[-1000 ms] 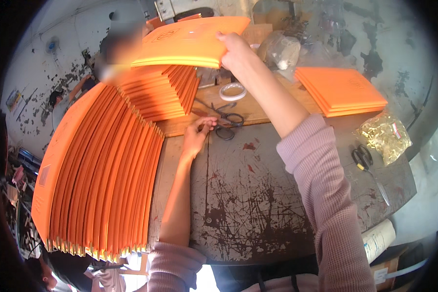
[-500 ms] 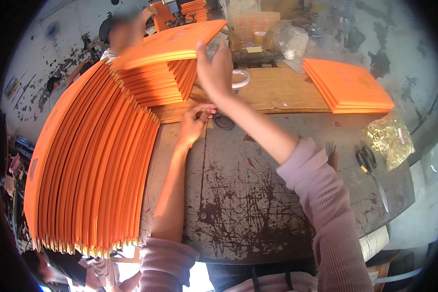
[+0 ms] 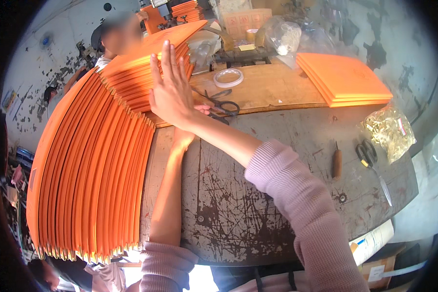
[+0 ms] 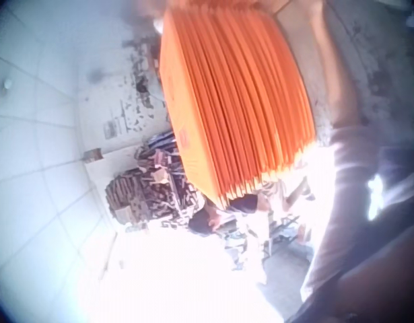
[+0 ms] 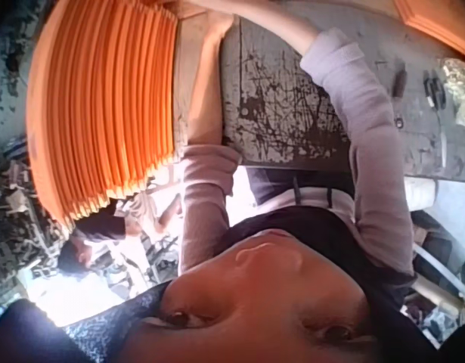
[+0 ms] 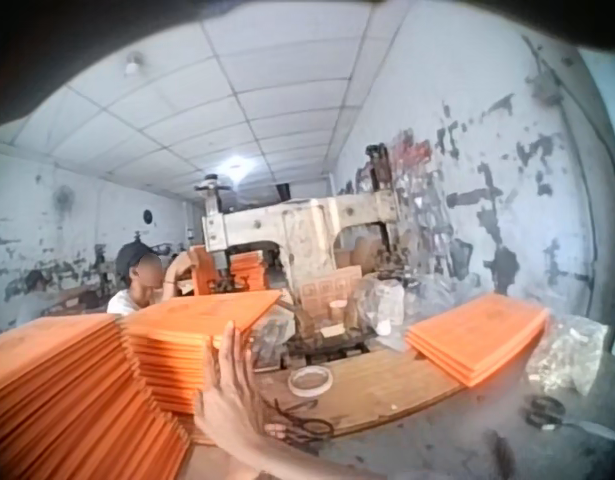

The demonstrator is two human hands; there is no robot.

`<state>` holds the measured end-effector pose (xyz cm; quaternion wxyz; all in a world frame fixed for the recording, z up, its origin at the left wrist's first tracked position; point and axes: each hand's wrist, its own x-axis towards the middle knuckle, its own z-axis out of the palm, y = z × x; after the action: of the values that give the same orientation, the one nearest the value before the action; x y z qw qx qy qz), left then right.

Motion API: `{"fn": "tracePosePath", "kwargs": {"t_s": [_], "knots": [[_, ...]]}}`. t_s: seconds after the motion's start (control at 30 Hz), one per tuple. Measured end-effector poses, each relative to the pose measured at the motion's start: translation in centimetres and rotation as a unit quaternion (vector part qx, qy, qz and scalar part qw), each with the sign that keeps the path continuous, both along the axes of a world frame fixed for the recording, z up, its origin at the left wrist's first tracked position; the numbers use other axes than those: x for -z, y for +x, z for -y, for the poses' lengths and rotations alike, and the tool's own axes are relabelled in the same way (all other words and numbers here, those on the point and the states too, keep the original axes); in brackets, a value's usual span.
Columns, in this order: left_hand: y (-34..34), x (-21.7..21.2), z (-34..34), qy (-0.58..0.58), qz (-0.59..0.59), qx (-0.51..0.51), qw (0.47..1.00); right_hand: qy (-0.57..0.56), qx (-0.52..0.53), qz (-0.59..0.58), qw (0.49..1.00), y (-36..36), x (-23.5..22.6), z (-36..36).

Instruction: The person adds metal corner protectors to orange plastic folders by hand and using a small wooden tool to press them into place.

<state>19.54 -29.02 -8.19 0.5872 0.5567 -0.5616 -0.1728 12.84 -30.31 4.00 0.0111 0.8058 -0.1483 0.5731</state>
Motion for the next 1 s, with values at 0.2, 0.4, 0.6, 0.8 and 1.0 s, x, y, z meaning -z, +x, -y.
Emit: {"fn": "tracePosePath", "kwargs": {"t_s": [0.2, 0.4, 0.6, 0.8, 1.0], "knots": [[-1.1, -2.0, -1.3, 0.013, 0.045, 0.025, 0.999, 0.026, -0.041, -0.022, 0.999, 3.5, -0.7, 1.1], [-1.0, -2.0, -1.4, 0.020, 0.029, 0.005, 0.999, 0.070, -0.061, -0.071, 0.993, 5.1, -2.2, 1.8], [-1.4, -2.0, -1.6, 0.044, 0.014, -0.053, 0.998, 0.096, -0.087, -0.121, 0.984, 2.5, -2.0, 1.8], [-2.6, -3.3, -2.3, 0.085, 0.019, -0.012, 0.996, 0.043, -0.058, -0.312, 0.947, -11.1, 3.8, -0.6], [-0.7, -2.1, -1.5, 0.038, -0.019, 0.059, 0.997, 0.123, 0.046, -0.436, 0.890, -27.4, 6.1, -2.6]]}}
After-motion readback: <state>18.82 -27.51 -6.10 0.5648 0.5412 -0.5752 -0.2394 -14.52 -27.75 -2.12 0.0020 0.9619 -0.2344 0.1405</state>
